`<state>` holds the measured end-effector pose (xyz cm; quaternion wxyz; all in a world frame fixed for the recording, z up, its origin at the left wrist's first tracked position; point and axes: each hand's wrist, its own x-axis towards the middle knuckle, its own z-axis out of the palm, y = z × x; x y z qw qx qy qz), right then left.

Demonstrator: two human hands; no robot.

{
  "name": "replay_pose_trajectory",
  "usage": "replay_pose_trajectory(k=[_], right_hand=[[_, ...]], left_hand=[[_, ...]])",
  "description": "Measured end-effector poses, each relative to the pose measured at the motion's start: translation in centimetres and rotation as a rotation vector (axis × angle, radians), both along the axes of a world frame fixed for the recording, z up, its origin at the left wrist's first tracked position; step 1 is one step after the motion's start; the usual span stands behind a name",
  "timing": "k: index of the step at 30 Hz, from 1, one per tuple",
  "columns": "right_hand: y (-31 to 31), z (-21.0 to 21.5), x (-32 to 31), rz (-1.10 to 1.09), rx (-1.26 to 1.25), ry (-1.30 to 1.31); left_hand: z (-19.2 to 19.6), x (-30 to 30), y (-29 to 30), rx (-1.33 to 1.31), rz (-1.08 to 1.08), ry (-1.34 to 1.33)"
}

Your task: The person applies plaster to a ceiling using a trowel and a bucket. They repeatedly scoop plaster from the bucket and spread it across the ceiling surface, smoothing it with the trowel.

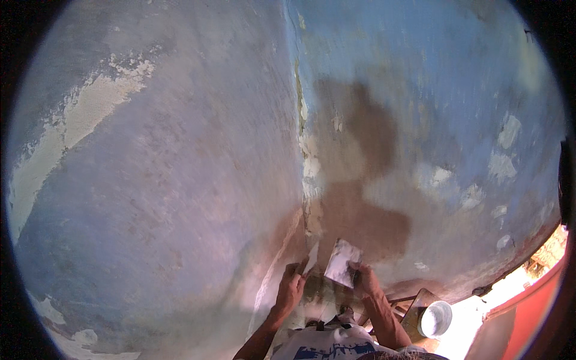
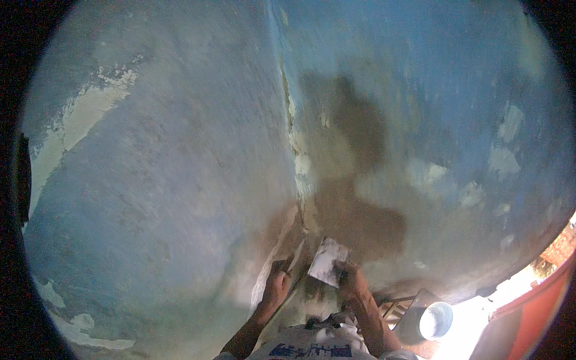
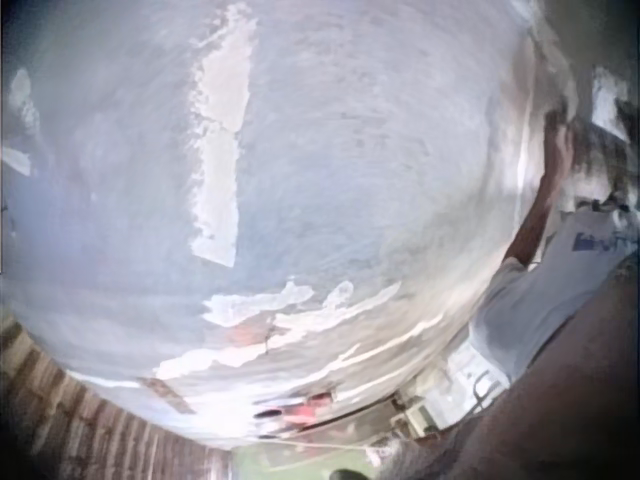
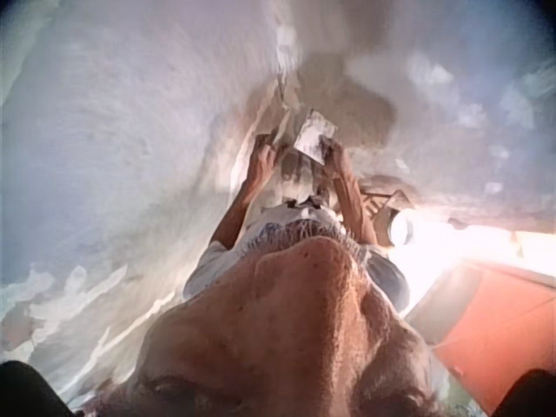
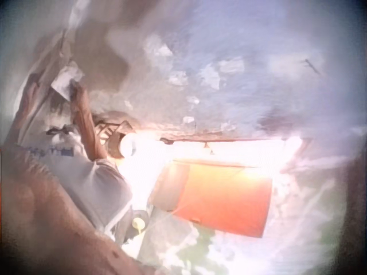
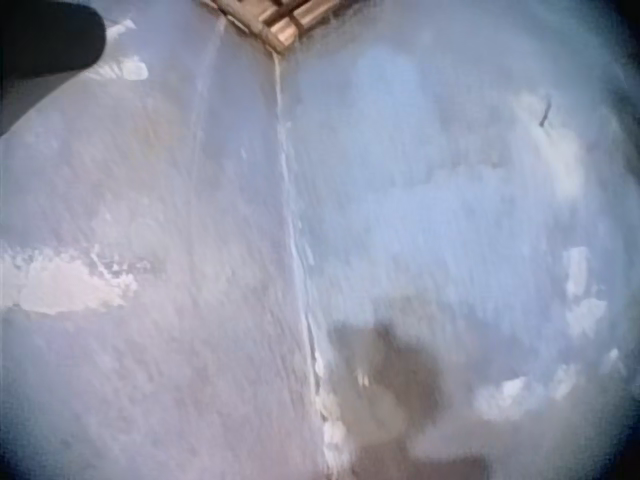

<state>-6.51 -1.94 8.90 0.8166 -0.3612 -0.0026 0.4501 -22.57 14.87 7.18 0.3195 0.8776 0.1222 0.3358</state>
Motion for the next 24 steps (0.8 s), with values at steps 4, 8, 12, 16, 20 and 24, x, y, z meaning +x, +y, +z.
replay_pose_trajectory(k=[4,8,12,16,20,24], right_hand=[[0.7,-0.6,-1.4,0.056,-0.023,0.024],[0.5,-2.1,-1.5,0.045,-0.026,0.07],[-0.6,0.7,-0.6,0.021,0.071,0.124],[-0.9,3.8,0.3,-0.039,0.023,0.067],[-1.1,0.8,2.5,-0.019,0.06,0.012],[-1.2,0.4,2.8,0.049,0.112,0.073]], left_hand=[[0.9,0.2,-1.0,0.097,-0.054,0.049],[-0.5,0.3,-0.4,0.182,-0.001,0.118],[-2.1,-0.7,0.9,0.146,-0.096,0.21],[-7.6,-1.5,0.6,-0.022,-0.094,0.099],[-12.0,-2.8,0.1,-0.253,-0.015,0.254],[-12.4,-4.4,-1.0,-0.623,-0.045,0.177]])
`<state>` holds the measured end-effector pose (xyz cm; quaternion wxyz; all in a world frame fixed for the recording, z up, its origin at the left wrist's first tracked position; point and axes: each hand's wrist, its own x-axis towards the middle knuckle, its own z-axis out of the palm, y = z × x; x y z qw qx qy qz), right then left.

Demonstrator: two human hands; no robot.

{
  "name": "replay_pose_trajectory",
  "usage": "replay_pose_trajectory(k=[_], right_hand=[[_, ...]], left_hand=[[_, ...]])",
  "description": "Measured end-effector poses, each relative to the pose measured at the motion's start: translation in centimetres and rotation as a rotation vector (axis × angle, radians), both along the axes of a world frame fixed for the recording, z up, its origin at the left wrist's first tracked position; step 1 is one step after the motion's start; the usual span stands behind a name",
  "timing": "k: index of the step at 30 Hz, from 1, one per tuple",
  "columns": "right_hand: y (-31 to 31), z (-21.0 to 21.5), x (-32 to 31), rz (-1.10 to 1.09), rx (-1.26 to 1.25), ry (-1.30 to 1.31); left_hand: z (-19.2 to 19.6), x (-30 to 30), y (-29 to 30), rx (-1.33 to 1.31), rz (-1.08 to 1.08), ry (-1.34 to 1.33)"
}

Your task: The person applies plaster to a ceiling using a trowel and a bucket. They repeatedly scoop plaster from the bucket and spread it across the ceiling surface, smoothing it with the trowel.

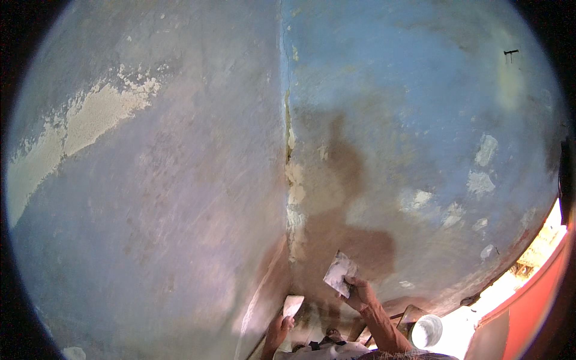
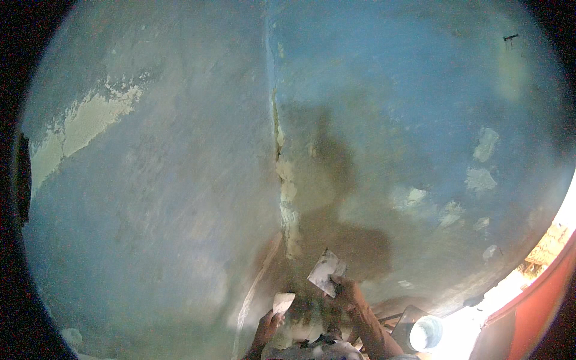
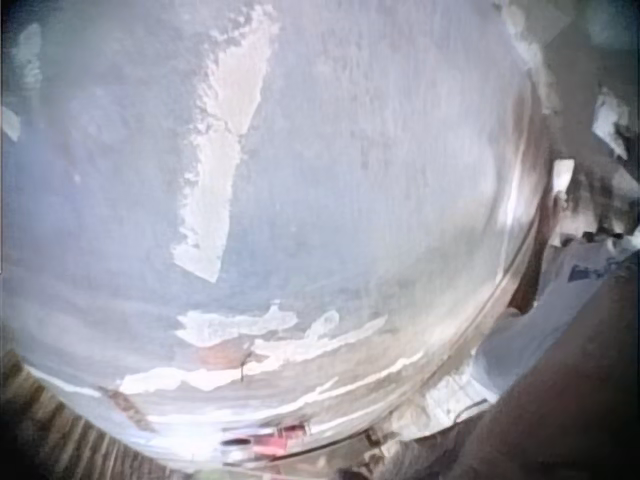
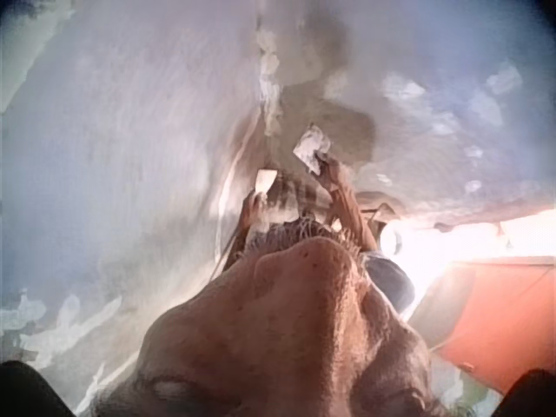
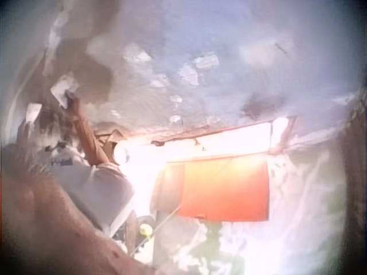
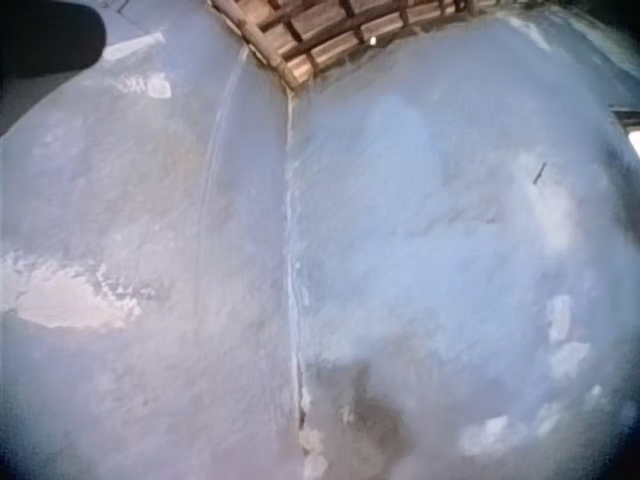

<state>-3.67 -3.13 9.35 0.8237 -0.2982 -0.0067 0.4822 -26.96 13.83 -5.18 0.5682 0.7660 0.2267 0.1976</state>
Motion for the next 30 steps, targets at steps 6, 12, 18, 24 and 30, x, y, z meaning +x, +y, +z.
replay_pose_trajectory(k=[6,12,18,24,30], right_hand=[[0.1,-1.8,0.0,-0.093,0.032,0.029],[-0.9,-0.6,-0.5,-0.047,0.104,-0.002],[-1.4,-1.2,-0.6,-0.131,-0.001,-0.014],[-0.8,-0.2,-1.9,-0.112,-0.064,-0.166],[0.2,1.3,-2.5,-0.113,-0.059,-0.192]], left_hand=[[-0.4,-0.1,-0.2,-0.294,0.0,0.126],[-1.7,-0.2,-0.7,-0.46,-0.008,-0.015],[-2.0,0.0,-0.9,-0.283,-0.053,0.044],[-1.3,-0.8,-1.5,0.158,-0.045,-0.082],[-2.7,-0.6,-0.8,-0.124,-0.024,0.04]])
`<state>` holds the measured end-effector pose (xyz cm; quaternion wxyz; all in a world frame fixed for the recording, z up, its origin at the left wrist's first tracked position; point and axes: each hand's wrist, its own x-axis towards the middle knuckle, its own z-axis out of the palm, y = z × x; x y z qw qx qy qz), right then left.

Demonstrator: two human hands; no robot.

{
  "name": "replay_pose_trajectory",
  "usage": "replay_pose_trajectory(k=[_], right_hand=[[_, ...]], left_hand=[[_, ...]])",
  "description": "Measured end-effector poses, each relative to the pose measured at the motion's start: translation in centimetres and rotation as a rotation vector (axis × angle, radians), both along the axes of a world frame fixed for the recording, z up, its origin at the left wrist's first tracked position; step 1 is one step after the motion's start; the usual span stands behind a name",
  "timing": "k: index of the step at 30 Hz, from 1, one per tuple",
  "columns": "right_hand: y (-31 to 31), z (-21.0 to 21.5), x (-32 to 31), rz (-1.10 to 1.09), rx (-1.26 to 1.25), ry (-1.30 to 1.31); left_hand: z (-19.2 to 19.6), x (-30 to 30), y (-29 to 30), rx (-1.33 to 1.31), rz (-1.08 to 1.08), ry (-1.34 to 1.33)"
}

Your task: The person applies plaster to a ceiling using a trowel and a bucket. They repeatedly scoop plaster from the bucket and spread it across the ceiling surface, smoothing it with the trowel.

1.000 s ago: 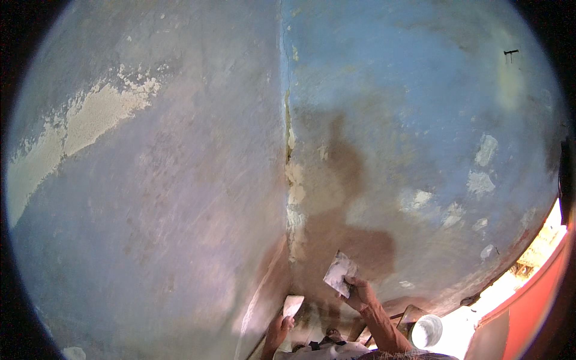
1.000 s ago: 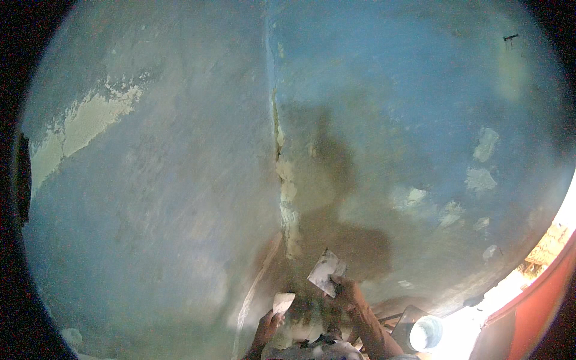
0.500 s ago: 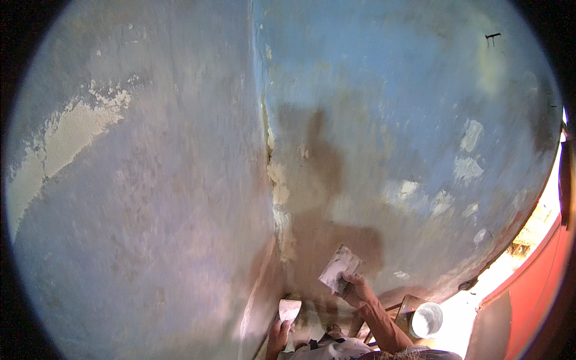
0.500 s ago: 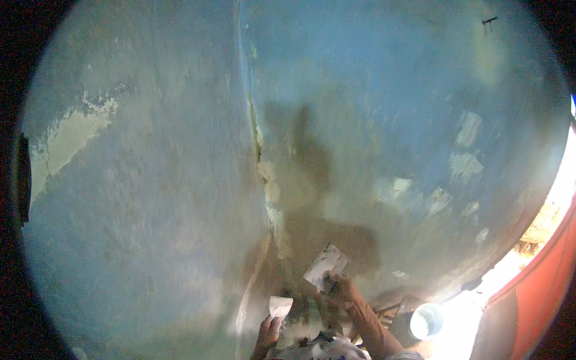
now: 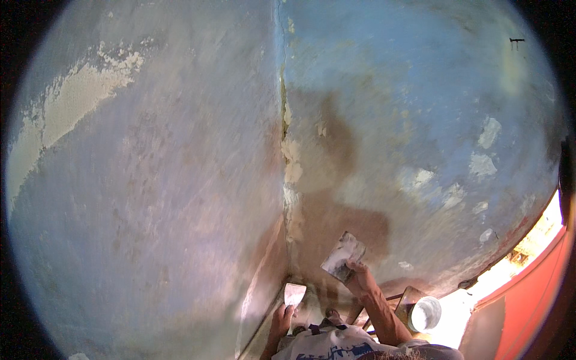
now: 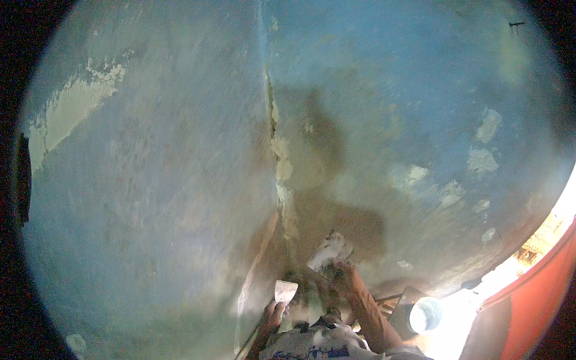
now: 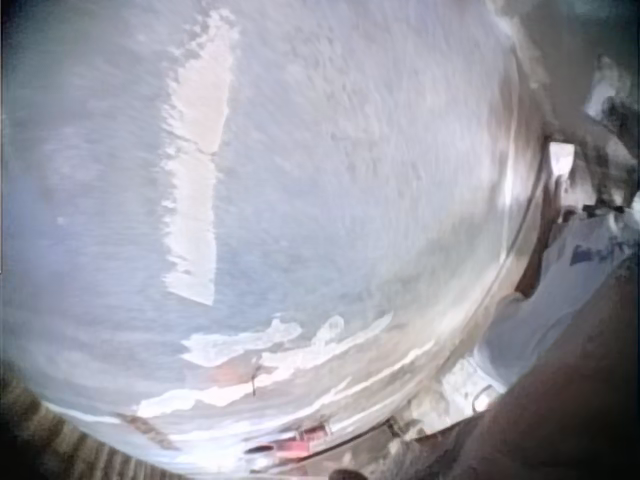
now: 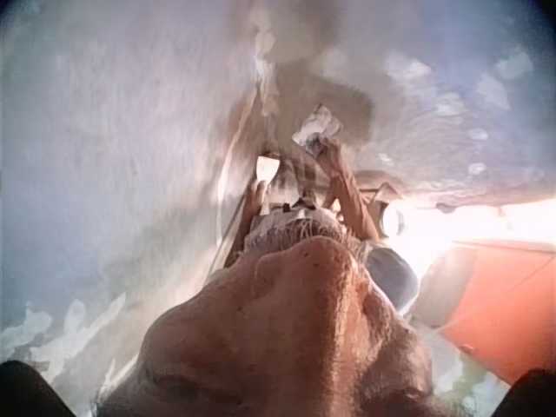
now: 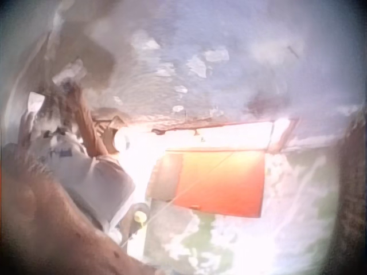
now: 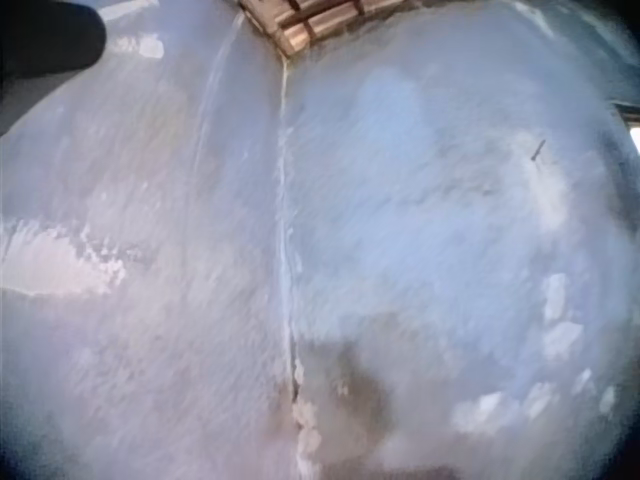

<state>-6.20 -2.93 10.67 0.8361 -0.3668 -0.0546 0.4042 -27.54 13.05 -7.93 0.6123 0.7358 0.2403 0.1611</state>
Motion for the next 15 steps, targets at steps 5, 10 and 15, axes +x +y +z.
replay_pose_trajectory(k=[5,10,15], right_hand=[[0.8,0.9,3.1,-0.149,-0.09,-0.246],[1.4,15.5,7.1,-0.354,-0.796,-1.245],[4.8,30.9,12.0,-0.913,-0.913,-2.509]], left_hand=[[-1.6,0.1,-0.4,-0.134,0.062,-0.068],[-3.2,0.2,-0.1,-0.191,0.076,-0.077],[-5.6,0.9,-0.4,-0.176,0.065,-0.061]])
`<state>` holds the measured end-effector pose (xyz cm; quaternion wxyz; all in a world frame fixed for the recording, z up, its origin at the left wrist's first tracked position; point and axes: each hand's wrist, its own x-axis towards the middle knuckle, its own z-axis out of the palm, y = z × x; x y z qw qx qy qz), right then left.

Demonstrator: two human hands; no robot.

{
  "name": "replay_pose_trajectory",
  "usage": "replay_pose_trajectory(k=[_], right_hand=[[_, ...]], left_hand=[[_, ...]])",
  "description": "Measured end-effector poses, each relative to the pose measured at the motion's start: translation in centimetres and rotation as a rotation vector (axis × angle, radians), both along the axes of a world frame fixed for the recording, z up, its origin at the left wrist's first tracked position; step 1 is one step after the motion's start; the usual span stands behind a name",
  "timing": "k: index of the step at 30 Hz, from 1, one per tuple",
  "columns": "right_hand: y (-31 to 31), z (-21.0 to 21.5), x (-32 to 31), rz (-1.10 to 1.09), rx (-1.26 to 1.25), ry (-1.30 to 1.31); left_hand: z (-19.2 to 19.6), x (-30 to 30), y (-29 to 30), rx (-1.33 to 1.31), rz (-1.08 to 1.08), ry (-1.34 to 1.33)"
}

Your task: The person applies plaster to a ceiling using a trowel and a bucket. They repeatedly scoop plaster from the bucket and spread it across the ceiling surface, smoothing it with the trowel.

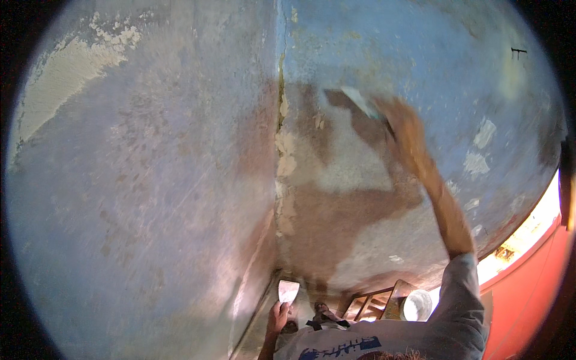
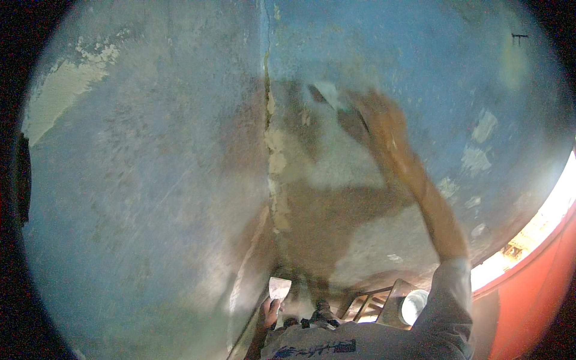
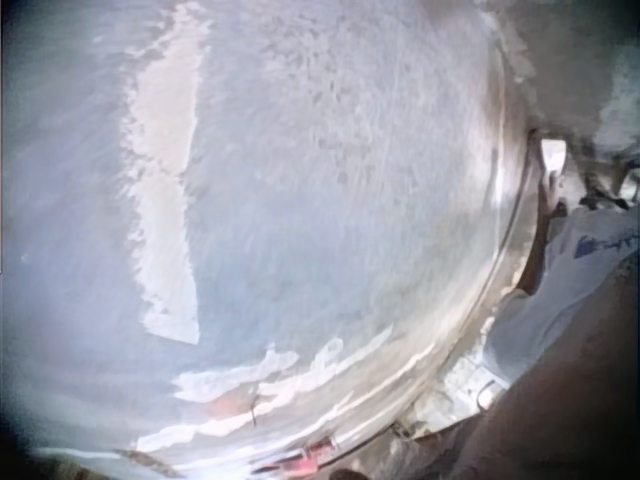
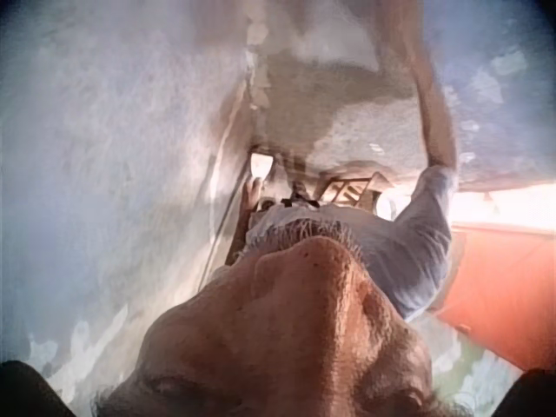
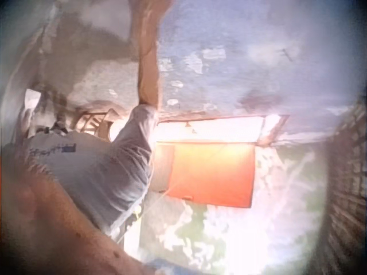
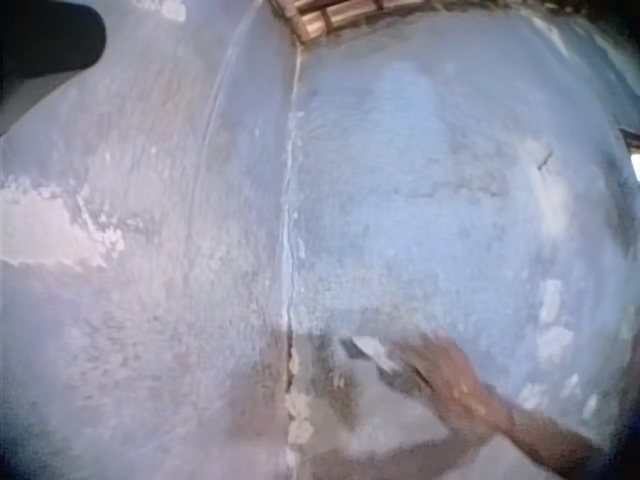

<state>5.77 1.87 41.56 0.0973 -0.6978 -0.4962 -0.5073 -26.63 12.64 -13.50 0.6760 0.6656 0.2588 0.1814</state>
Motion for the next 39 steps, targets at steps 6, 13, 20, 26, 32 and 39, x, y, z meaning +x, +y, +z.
replay_pose_trajectory(k=[6,13,20,26,32,39], right_hand=[[6.8,10.4,5.0,-0.239,-0.166,-0.559],[5.9,5.4,8.8,-0.448,-0.147,-0.459],[4.4,4.1,6.4,-0.407,-0.199,-0.398],[6.9,12.6,8.1,-0.273,-0.195,-0.673],[6.6,13.0,8.0,-0.384,-0.368,-0.667],[-0.4,7.6,8.7,-0.332,-0.354,-0.547]], left_hand=[[0.6,-0.6,1.0,0.072,0.032,0.028],[0.7,-0.5,1.6,-0.022,0.031,0.06],[5.0,-1.2,2.1,0.195,0.153,0.088],[2.3,-0.6,3.1,0.278,0.131,-0.021],[-0.4,1.0,2.9,-0.073,0.169,0.064],[-6.0,1.9,1.5,0.034,0.088,0.114]])
